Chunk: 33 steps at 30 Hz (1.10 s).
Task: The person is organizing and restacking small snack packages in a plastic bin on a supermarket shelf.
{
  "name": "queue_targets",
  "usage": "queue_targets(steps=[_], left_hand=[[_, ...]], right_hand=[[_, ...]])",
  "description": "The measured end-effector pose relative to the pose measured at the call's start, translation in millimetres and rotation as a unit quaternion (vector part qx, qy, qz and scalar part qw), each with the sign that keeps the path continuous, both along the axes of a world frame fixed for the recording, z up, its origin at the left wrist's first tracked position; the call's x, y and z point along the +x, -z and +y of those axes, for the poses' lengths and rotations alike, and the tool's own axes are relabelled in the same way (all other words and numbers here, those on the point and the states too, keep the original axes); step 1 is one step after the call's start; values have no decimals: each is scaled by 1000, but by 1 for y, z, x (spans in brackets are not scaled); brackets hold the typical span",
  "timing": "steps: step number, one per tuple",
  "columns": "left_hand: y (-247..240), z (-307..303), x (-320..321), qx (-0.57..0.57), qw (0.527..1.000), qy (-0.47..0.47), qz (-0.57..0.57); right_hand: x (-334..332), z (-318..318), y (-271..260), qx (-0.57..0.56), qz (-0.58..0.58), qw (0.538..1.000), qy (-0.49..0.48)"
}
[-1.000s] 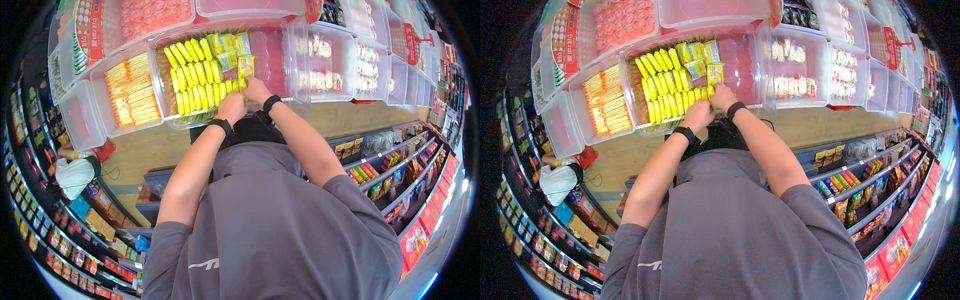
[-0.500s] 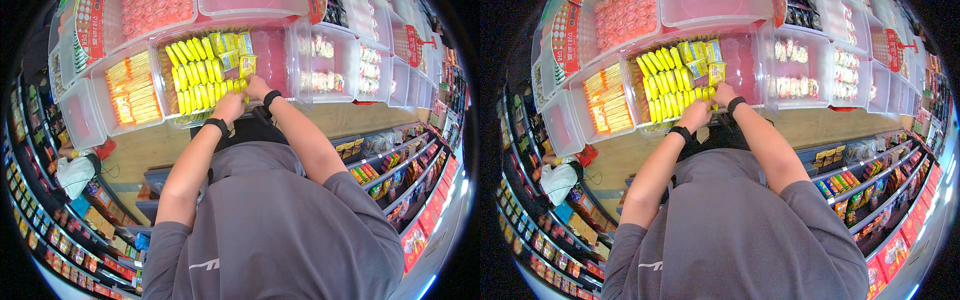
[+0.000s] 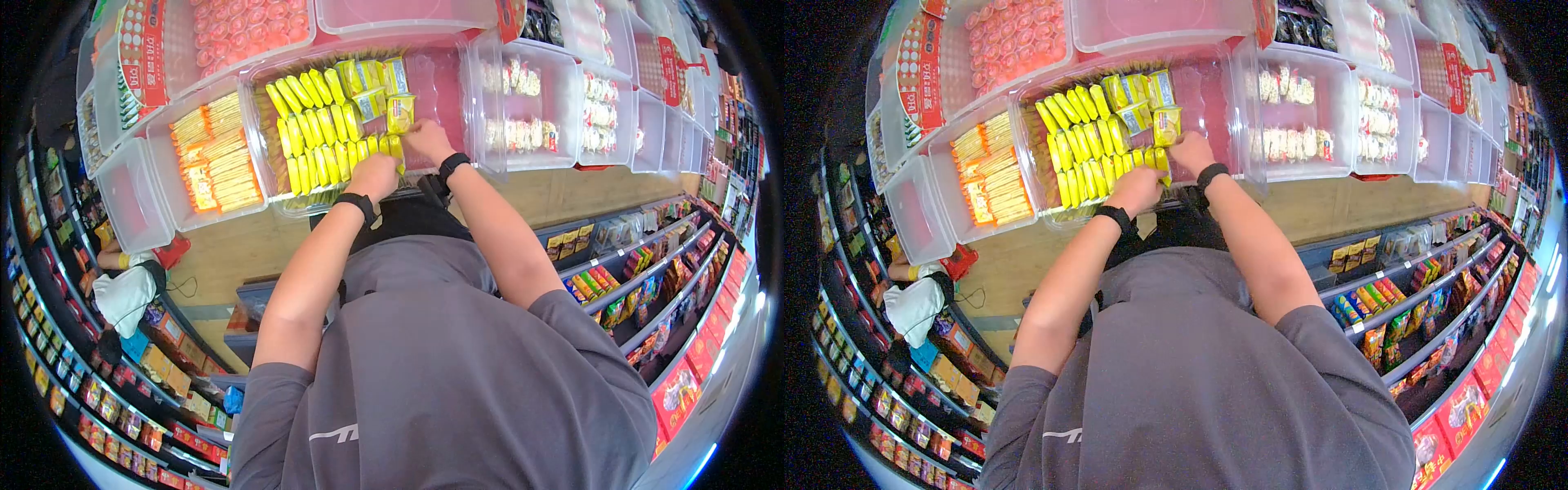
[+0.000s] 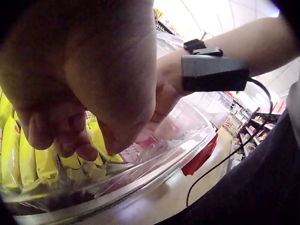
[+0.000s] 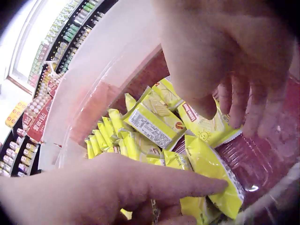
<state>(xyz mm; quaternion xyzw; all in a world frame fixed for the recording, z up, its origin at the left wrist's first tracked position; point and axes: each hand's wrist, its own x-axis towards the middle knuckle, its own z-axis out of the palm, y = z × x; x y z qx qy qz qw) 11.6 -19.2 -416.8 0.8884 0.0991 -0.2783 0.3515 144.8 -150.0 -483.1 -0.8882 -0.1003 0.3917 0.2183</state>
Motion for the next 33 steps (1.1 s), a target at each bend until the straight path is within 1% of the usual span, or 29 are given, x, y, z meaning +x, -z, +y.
queue_targets(steps=[1, 3, 4, 5, 9, 12, 15, 18, 21, 24, 27, 30, 33], left_hand=[[1, -1, 1, 7, 1000, 9, 2], [4, -2, 1, 21, 999, 27, 9], [-1, -2, 2, 15, 1000, 21, 11], [-6, -2, 3, 9, 1000, 14, 13], [-11, 2, 0, -5, 1000, -3, 13], [-11, 6, -3, -3, 1000, -15, 21], [-16, 11, -5, -16, 999, -35, 33], [-12, 13, -7, -15, 998, -45, 46], [-10, 13, -6, -17, 997, -50, 55], [-4, 12, -6, -35, 997, -64, 36], [-6, 12, 1, -45, 995, -82, 20], [2, 9, 7, -36, 996, -87, 5], [-1, 5, 13, -32, 996, -78, -9]], right_hand=[[4, 3, -3, -14, -14, 999, 33], [11, 12, -8, -33, -29, 998, 54], [14, 16, -8, -43, -37, 996, 63], [20, 21, -6, -67, -23, 997, 28], [26, 44, -28, -103, -53, 993, -9], [23, 47, -21, -106, -60, 993, -3], [25, 43, -11, -57, -36, 998, -1], [22, 39, 8, -94, -70, 993, 24], [19, 35, -6, -63, -63, 995, 40], [19, 27, 0, -38, -49, 997, 48], [16, 13, 13, -13, -69, 995, 68], [11, 5, -6, 12, -74, 992, 98], [8, 0, -24, -29, -81, 990, 113]])
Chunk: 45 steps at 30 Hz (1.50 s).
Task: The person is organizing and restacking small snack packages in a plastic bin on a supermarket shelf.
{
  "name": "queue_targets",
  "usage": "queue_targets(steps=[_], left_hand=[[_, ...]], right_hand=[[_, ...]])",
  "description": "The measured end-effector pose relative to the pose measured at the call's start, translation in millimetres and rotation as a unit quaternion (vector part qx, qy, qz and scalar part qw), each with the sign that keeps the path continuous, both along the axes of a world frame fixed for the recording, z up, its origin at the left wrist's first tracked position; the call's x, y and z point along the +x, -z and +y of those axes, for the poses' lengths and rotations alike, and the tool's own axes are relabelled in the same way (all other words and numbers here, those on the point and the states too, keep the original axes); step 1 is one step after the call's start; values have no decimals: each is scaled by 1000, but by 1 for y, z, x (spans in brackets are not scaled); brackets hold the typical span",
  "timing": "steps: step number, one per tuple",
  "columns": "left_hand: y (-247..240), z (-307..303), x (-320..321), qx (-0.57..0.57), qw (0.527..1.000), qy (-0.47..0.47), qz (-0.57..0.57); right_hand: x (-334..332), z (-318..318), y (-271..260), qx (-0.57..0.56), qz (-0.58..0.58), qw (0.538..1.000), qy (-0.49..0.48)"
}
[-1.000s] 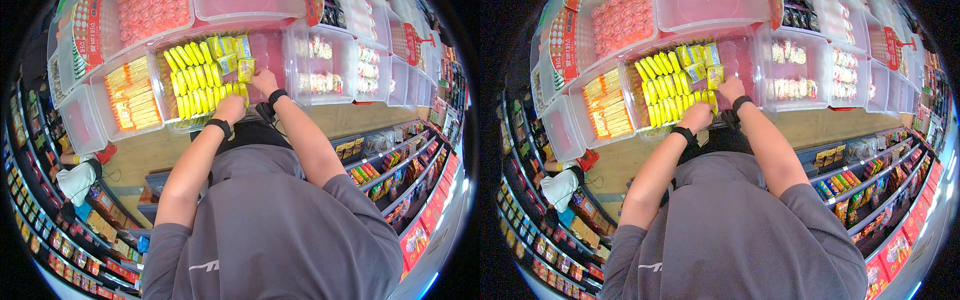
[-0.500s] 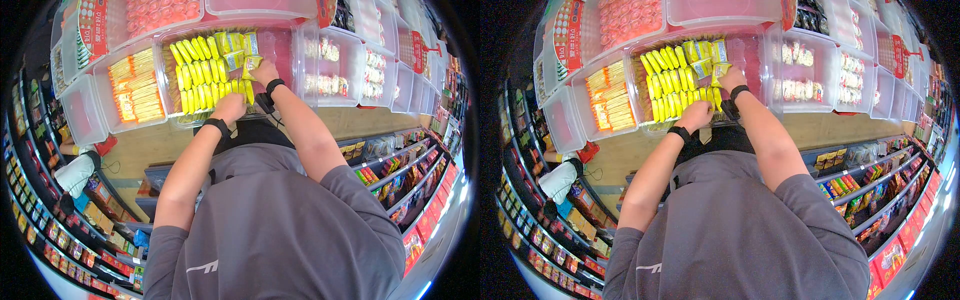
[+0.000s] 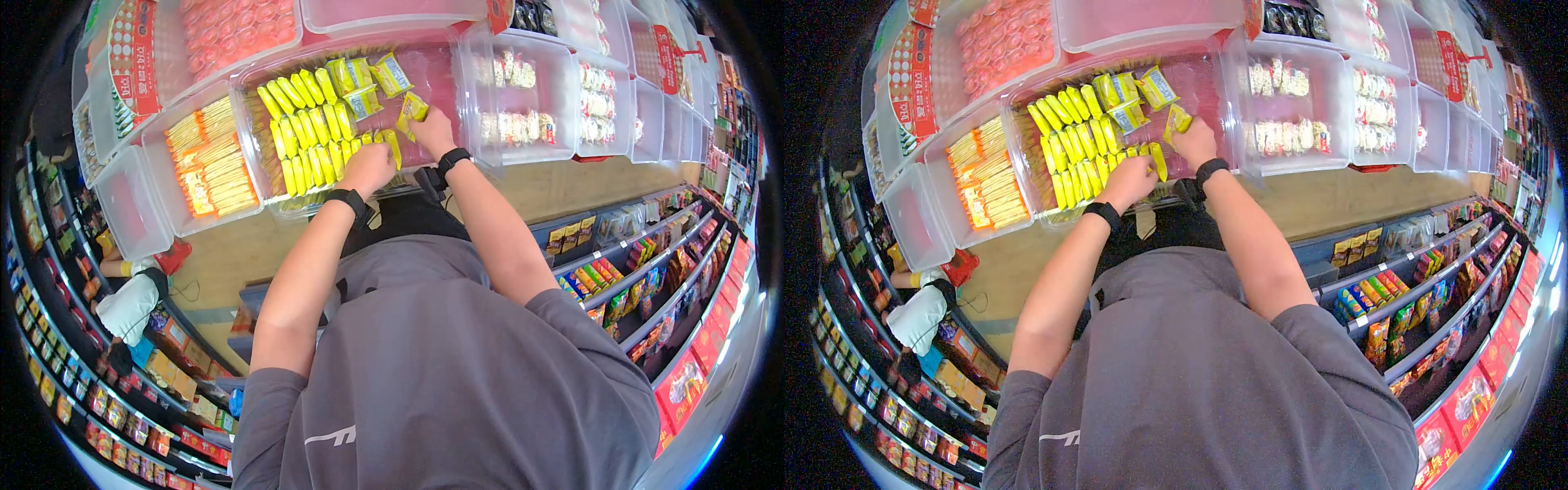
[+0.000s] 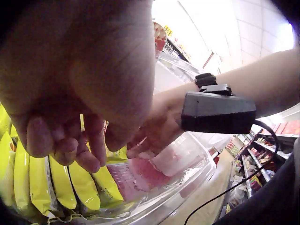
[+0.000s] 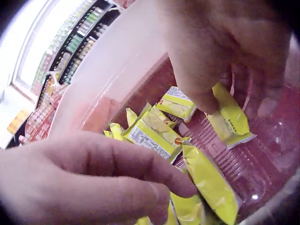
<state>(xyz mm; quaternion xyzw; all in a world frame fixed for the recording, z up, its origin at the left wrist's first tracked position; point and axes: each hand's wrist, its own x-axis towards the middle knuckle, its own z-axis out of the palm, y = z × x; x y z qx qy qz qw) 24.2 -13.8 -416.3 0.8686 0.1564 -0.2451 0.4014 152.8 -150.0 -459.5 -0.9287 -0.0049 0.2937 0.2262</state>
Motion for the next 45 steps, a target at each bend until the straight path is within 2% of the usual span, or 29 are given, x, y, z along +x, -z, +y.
queue_targets(steps=[4, 7, 10, 13, 16, 19, 25, 28, 31, 33, 36, 39, 42, 45], left_hand=[[0, -7, 5, -1, 1000, 1, -19], [2, -15, 6, 19, 995, -38, -93], [-5, -20, 8, 22, 990, -95, -104], [-7, -20, 13, 24, 991, -102, -86], [-4, -19, 11, 9, 988, -66, -136], [2, -17, 11, -49, 989, -24, -140], [0, -24, 3, -65, 996, -5, -67], [2, -26, 2, -48, 998, 9, -30], [8, -24, -1, -48, 997, 31, -57], [6, -23, -3, -6, 995, 59, -75], [6, -25, -5, 23, 991, 80, -102], [4, -29, -5, 44, 986, 85, -134], [7, -31, -5, 72, 982, 106, -141], [13, -30, -4, 83, 982, 105, -137]], right_hand=[[-2, -3, -13, 8, -43, 999, -13], [-1, -4, -15, 45, -66, 997, -15], [1, -5, -21, 87, -79, 993, -23], [2, -5, -33, 101, -68, 992, -37], [2, -7, -39, 73, -38, 994, -78], [-2, -12, -37, 28, -12, 989, -141], [-18, -7, -25, -35, 27, 983, -177], [-23, -10, -9, -18, 34, 978, -203], [-27, -11, -4, 9, 40, 979, -199], [-23, -13, 3, 27, 64, 976, -206], [-16, -18, 16, 13, 75, 972, -223], [-6, -16, 12, 2, 157, 969, -192], [0, -12, 20, 9, 198, 957, -213], [2, -8, 15, -8, 173, 961, -215]])
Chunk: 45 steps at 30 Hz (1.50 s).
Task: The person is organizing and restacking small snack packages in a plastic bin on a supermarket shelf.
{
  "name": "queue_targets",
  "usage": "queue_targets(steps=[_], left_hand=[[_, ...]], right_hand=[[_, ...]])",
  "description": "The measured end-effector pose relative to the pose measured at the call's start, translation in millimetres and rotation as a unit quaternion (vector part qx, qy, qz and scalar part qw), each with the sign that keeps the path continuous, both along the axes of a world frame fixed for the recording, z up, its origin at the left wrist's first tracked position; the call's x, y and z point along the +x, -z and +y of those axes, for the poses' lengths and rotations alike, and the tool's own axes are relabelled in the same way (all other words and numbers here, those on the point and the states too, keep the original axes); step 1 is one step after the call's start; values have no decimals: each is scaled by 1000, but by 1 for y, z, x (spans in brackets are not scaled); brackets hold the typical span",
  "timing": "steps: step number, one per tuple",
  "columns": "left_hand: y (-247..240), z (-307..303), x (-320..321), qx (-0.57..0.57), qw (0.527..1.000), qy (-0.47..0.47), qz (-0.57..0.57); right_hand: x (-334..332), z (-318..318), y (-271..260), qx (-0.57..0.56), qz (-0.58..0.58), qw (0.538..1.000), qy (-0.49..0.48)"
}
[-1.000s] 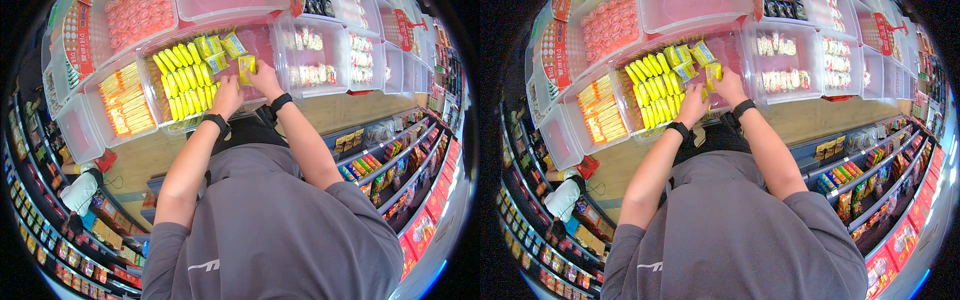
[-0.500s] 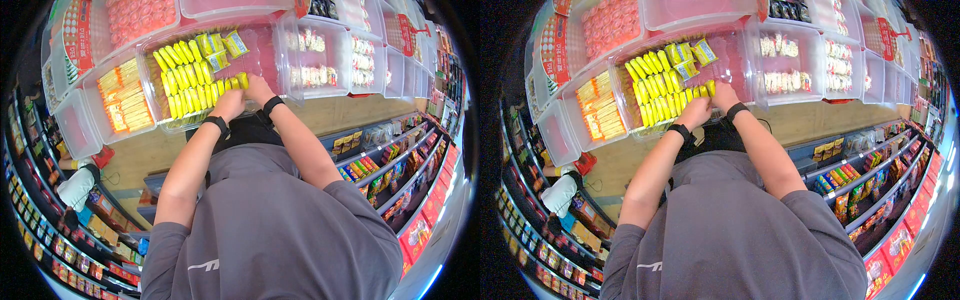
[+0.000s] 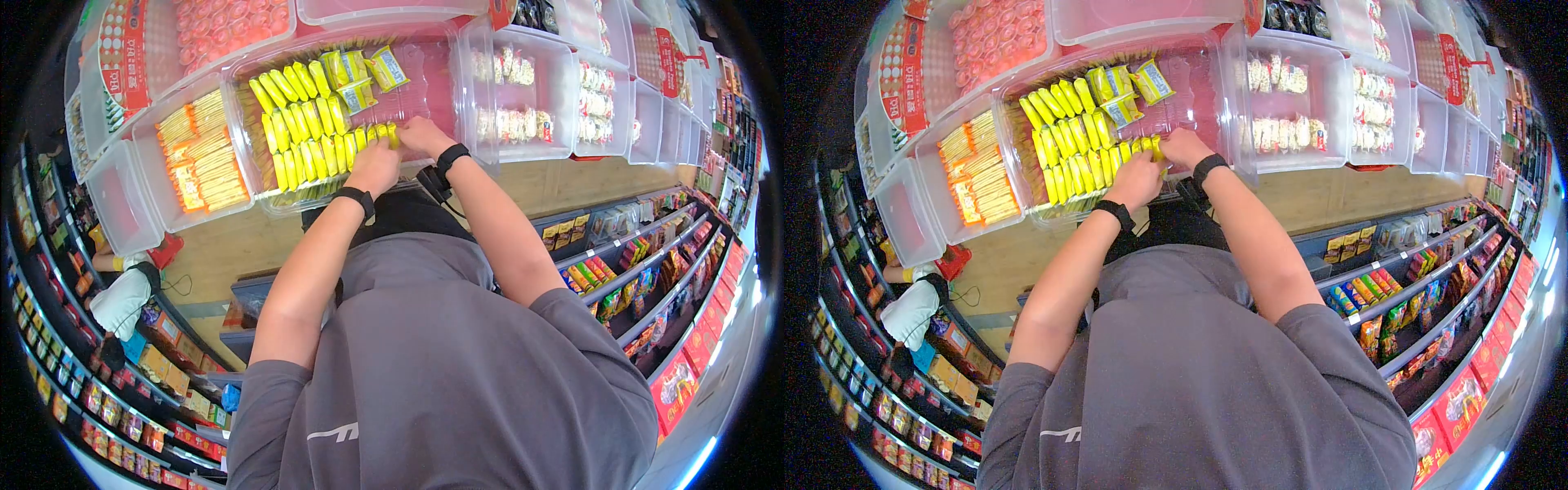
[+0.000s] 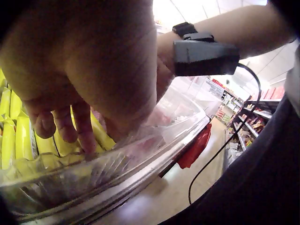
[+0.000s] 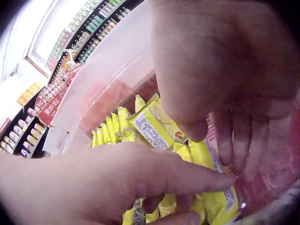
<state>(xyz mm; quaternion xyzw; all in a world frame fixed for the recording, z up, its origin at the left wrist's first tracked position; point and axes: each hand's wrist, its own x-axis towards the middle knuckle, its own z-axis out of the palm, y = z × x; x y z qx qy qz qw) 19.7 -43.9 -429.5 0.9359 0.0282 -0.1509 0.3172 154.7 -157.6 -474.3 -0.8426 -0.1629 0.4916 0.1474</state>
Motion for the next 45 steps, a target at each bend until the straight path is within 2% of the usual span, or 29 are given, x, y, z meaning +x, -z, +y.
queue_targets(steps=[6, 9, 12, 15, 21, 24, 28, 33, 37, 40, 43, 45], left_hand=[[0, 7, 4, 4, 999, 25, 31], [-2, 7, 6, -1, 999, 24, 38], [2, 6, 4, -2, 998, 28, 53], [2, 6, 5, -1, 997, 42, 63], [-5, 9, 7, -6, 996, 60, 64], [-8, 10, 8, -15, 995, 64, 72], [-6, 9, 10, 4, 990, 80, 112], [8, 3, 7, -58, 988, -20, 144], [-13, 9, 12, -130, 978, -54, 155], [4, 4, 2, -130, 980, -94, 116], [0, 12, -5, -62, 992, -71, 90], [-7, 19, -5, -59, 993, -64, 78]], right_hand=[[3, 3, -4, 28, 41, 999, 0], [6, 1, 4, 33, 26, 999, -6], [7, 4, -3, -10, -39, 999, -28], [8, 5, -1, 5, -89, 996, 12], [19, 21, -14, 30, -138, 990, 23], [25, 33, -18, 106, -143, 983, 31], [26, 54, -21, 117, -134, 983, 53], [24, 74, -21, 148, -135, 978, 67], [24, 81, -8, 172, -115, 976, 67], [25, 85, 5, 163, -137, 976, 34], [25, 85, 0, 168, -131, 976, 38], [26, 86, 3, 170, -138, 975, 29]])
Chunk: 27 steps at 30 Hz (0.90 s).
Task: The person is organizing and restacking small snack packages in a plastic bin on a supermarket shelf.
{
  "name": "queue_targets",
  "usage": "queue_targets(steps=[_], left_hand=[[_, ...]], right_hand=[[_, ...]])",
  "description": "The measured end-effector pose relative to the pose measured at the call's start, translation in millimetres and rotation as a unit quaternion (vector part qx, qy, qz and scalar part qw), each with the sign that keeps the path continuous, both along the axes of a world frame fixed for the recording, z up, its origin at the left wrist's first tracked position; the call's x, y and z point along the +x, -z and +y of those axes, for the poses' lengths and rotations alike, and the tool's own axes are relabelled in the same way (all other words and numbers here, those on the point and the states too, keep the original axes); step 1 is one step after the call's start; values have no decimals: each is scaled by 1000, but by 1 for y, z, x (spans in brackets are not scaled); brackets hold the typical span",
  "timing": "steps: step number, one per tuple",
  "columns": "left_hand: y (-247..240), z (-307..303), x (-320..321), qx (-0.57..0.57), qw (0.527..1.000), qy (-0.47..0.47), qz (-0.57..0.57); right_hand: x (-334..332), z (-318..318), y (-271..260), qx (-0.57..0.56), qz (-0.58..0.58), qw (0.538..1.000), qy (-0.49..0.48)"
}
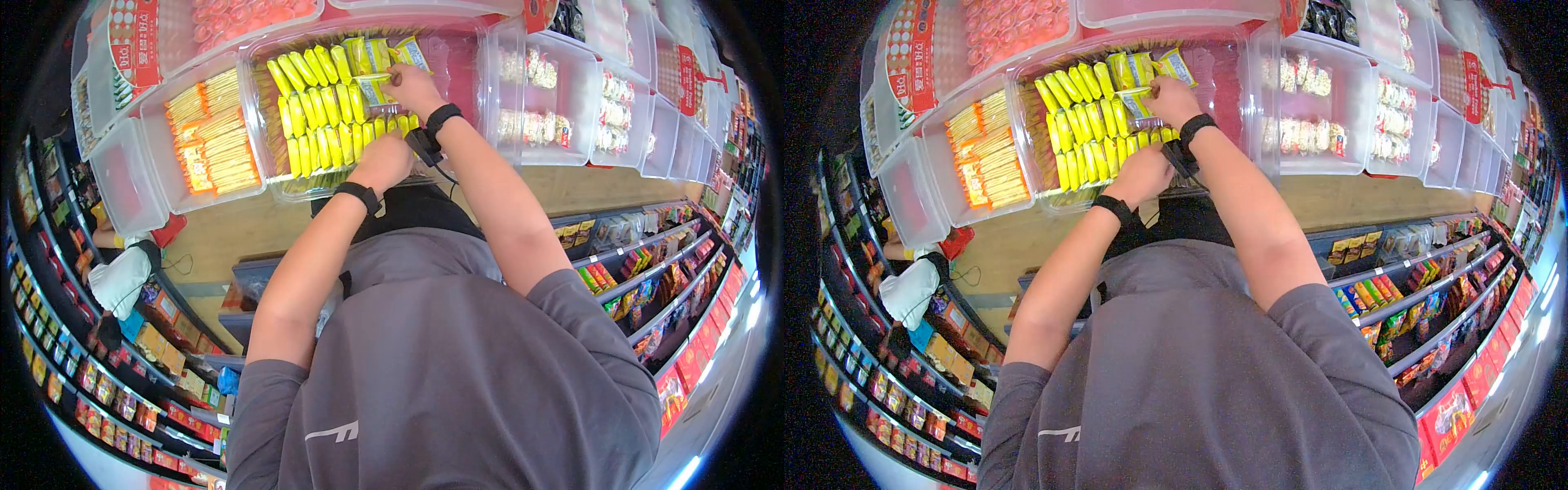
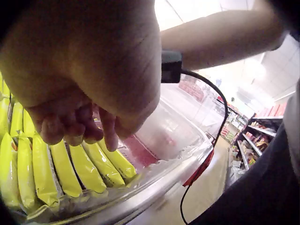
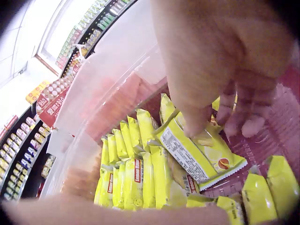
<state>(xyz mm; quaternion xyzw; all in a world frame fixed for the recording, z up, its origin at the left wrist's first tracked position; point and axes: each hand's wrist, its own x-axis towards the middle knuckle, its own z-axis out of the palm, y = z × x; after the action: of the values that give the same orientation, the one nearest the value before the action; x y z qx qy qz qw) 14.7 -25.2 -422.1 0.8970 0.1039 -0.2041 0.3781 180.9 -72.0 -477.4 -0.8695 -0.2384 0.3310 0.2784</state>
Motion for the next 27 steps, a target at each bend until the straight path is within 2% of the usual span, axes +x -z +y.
queue_targets(steps=[1, 3, 6, 7, 8, 11, 15, 16, 18, 21, 24, 25, 27], left_hand=[[-3, 4, 1, 2, 1000, 4, -7], [-10, 15, 5, -17, 999, -47, -13], [-1, 32, 6, -17, 991, -122, -56], [-7, 36, 10, -12, 986, -147, -76], [-13, 38, 14, 14, 980, -189, -55], [-22, 48, 30, 146, 938, -229, -216], [-19, 62, 40, 160, 958, -126, -203], [-19, 63, 41, 176, 968, -107, -145], [-19, 64, 43, 187, 969, -103, -128], [-20, 60, 43, 184, 968, -127, -119], [-25, 51, 45, 161, 967, -174, -94], [-26, 46, 46, 151, 966, -191, -82], [-21, 36, 45, 87, 970, -205, -98]], right_hand=[[1, -1, -3, 1, -9, 1000, -4], [0, -4, -9, 4, -29, 999, -12], [-5, -9, -33, 71, 37, 995, 66], [-5, -11, -30, 75, 24, 995, 60], [-6, -14, -28, 79, 11, 995, 54], [-6, -19, -36, 84, -5, 996, 13], [-13, -21, -56, 116, 13, 993, -9], [-14, -22, -56, 129, 17, 992, -6], [-17, -24, -57, 155, 26, 988, 3], [-23, -30, -61, 193, -35, 975, 103], [-27, -45, -45, 49, -85, 980, 175], [-27, -44, -54, 42, 38, 971, 231], [-27, -45, -83, 25, 280, 901, 331]])
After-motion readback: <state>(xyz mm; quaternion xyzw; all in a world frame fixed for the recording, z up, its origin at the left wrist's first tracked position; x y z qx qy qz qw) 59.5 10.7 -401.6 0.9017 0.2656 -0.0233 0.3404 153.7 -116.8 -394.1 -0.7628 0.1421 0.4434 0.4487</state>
